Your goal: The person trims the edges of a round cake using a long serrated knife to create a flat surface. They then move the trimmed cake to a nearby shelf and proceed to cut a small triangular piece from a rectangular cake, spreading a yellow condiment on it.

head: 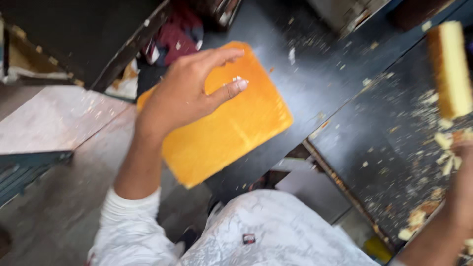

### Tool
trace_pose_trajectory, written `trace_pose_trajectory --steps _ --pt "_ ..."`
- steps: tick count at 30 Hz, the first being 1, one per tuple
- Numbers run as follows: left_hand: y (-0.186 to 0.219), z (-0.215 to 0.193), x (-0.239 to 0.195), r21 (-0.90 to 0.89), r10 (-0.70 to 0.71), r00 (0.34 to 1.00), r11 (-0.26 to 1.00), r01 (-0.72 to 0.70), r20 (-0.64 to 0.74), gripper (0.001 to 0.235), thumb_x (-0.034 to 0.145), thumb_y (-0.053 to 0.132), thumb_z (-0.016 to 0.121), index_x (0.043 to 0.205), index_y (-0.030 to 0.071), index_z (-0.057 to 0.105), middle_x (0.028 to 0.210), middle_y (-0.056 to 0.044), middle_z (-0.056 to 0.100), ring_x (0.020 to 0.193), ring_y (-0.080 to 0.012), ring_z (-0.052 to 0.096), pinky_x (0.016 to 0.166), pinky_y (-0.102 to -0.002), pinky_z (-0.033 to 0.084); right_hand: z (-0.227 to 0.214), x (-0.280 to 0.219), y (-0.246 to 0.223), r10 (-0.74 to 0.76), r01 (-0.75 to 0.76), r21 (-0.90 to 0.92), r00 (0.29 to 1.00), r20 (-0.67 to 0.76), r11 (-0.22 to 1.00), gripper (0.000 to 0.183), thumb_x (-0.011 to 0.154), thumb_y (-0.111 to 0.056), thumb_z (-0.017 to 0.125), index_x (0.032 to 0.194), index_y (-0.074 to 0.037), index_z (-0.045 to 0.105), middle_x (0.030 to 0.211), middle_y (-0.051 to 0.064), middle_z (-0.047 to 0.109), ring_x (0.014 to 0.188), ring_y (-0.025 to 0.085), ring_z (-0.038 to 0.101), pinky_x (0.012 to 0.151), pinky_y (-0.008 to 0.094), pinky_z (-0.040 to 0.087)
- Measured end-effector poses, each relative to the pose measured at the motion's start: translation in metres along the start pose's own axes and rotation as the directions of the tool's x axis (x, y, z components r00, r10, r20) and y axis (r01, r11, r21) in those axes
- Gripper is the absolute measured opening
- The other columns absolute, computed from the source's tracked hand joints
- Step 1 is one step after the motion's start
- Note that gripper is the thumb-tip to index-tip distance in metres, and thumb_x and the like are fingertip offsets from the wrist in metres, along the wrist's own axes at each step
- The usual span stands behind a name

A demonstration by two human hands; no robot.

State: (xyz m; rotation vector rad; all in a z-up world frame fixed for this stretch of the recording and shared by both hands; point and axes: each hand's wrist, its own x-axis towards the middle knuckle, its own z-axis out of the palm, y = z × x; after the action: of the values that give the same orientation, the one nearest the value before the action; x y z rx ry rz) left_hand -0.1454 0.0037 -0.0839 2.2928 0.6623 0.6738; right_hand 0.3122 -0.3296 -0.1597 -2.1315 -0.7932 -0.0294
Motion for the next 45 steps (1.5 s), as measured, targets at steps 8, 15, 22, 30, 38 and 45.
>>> trace_pose_trajectory --steps 8,15,22,30,38,45 --pt "-0.056 0.102 -0.086 0.364 -0.260 0.965 0.896 0.255 -0.035 0.074 0.101 0.048 0.061 0.156 0.003 0.040 0.163 -0.028 0.028 0.151 -0.0467 0.024 0.119 -0.061 0.021 0.063 -0.161 -0.038 0.197 -0.226 0.130 0.958 0.207 0.965 0.025 0.105 -0.016 0.072 0.127 -0.003 0.073 0.113 0.005 0.072 0.100 0.012 0.064 0.085 0.026 0.051" --pt "-0.078 0.137 -0.103 0.434 -0.210 0.977 0.878 0.202 -0.031 0.080 0.103 0.054 0.049 0.162 0.003 0.029 0.169 -0.028 0.017 0.156 -0.0456 0.013 0.123 -0.062 0.010 0.062 -0.151 -0.135 -0.147 0.111 0.191 0.971 0.190 0.975 0.036 0.103 -0.015 0.070 0.138 -0.004 0.065 0.132 0.014 0.068 0.123 0.023 0.066 0.102 0.034 0.056" --pt "-0.081 0.134 -0.104 0.413 -0.186 0.982 0.894 0.175 -0.015 0.081 0.103 0.054 0.043 0.162 0.000 0.028 0.168 -0.032 0.015 0.156 -0.0491 0.009 0.122 -0.065 0.006 0.011 -0.151 -0.030 -0.011 -0.002 -0.134 0.995 -0.099 0.991 0.040 0.097 -0.020 0.073 0.134 -0.004 0.066 0.125 0.017 0.069 0.114 0.029 0.067 0.098 0.041 0.053" --pt "-0.043 0.169 -0.065 0.315 -0.102 0.983 0.948 0.050 0.151 0.081 0.099 0.058 0.048 0.157 0.002 0.038 0.166 -0.033 0.016 0.154 -0.0513 0.006 0.117 -0.071 0.003 -0.059 -0.250 0.141 0.392 -0.553 -0.505 0.831 -0.396 0.663 0.057 0.072 -0.009 0.080 0.127 -0.006 0.066 0.116 0.028 0.057 0.109 0.048 0.052 0.095 0.053 0.046" --pt "-0.020 0.189 -0.045 0.337 -0.080 0.976 0.941 0.006 0.205 0.081 0.097 0.059 0.055 0.156 0.005 0.040 0.165 -0.032 0.018 0.154 -0.0504 0.008 0.117 -0.071 0.003 -0.058 -0.257 0.130 0.500 -0.492 0.128 0.772 -0.393 0.861 0.023 0.097 -0.013 0.074 0.117 -0.003 0.074 0.081 0.006 0.066 0.065 0.012 0.057 0.057 0.030 0.045" --pt "-0.028 0.184 -0.055 0.362 -0.048 0.977 0.932 -0.032 0.209 0.082 0.097 0.057 0.054 0.156 0.004 0.037 0.167 -0.027 0.016 0.154 -0.0478 0.009 0.119 -0.066 0.004 0.033 -0.276 0.015 0.639 -0.495 0.628 0.769 -0.006 0.601 0.017 0.097 -0.023 0.067 0.098 -0.007 0.071 0.073 0.003 0.069 0.051 0.009 0.056 0.044 0.024 0.045"
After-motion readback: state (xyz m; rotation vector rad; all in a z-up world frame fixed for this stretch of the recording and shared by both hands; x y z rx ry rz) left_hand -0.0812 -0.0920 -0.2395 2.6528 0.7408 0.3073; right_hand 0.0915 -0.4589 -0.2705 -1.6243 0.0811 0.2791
